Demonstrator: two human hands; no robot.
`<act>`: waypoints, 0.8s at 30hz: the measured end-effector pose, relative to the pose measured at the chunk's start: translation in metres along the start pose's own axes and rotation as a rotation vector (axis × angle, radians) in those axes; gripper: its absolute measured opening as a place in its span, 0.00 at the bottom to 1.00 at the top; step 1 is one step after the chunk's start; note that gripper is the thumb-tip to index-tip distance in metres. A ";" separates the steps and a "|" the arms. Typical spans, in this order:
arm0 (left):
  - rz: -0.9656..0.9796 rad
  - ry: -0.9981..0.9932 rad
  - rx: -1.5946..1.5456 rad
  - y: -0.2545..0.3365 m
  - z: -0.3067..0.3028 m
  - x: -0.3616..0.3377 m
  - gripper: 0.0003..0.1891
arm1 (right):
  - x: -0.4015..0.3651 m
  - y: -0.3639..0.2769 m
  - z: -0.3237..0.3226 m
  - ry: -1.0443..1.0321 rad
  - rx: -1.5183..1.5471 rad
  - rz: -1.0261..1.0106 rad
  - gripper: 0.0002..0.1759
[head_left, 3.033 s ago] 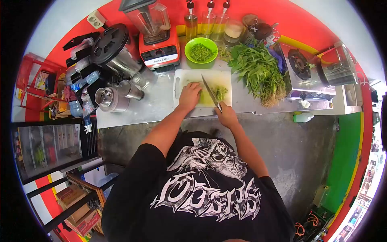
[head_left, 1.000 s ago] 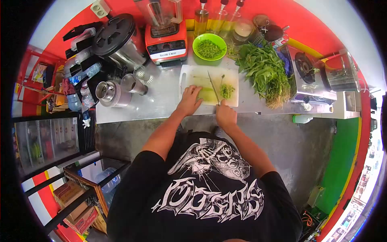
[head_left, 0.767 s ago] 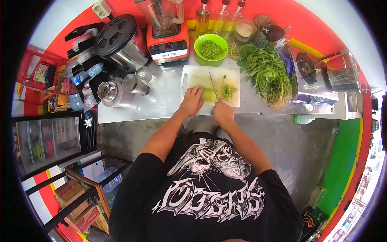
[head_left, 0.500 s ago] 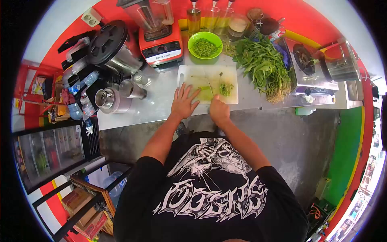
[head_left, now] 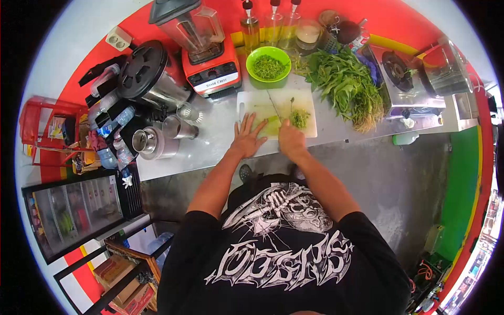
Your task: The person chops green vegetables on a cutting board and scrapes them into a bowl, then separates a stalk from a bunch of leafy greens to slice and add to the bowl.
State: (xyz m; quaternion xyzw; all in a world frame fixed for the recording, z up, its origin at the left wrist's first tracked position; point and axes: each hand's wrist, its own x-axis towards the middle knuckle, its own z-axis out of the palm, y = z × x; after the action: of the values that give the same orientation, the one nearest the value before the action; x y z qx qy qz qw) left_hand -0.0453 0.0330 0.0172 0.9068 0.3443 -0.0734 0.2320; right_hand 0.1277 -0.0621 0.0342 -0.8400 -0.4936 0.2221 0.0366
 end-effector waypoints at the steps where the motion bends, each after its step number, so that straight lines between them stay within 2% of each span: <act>1: 0.002 -0.007 0.006 0.000 0.001 -0.001 0.36 | 0.001 -0.001 -0.010 -0.027 -0.010 -0.006 0.19; 8: 0.011 -0.025 0.001 -0.001 -0.001 0.001 0.36 | -0.013 -0.009 0.003 -0.082 0.110 0.096 0.17; 12: -0.005 -0.038 0.022 -0.001 0.000 0.002 0.37 | 0.004 -0.009 -0.006 -0.037 0.002 0.006 0.17; 15: 0.013 -0.024 -0.001 -0.003 0.001 0.003 0.38 | -0.003 -0.012 -0.026 -0.105 -0.091 -0.044 0.16; 17: 0.017 -0.025 -0.008 -0.006 0.002 0.004 0.38 | -0.014 -0.013 -0.024 -0.156 0.043 0.051 0.21; 20: 0.011 -0.028 -0.035 -0.005 0.001 0.003 0.38 | -0.008 -0.008 0.000 -0.131 0.099 0.088 0.23; 24: 0.005 -0.041 -0.053 -0.006 0.001 0.004 0.38 | 0.004 -0.007 -0.014 -0.163 0.119 0.011 0.24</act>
State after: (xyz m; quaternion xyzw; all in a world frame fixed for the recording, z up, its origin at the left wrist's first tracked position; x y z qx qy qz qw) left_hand -0.0460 0.0386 0.0134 0.8996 0.3388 -0.0821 0.2632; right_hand 0.1293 -0.0526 0.0470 -0.8181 -0.4764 0.3190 0.0449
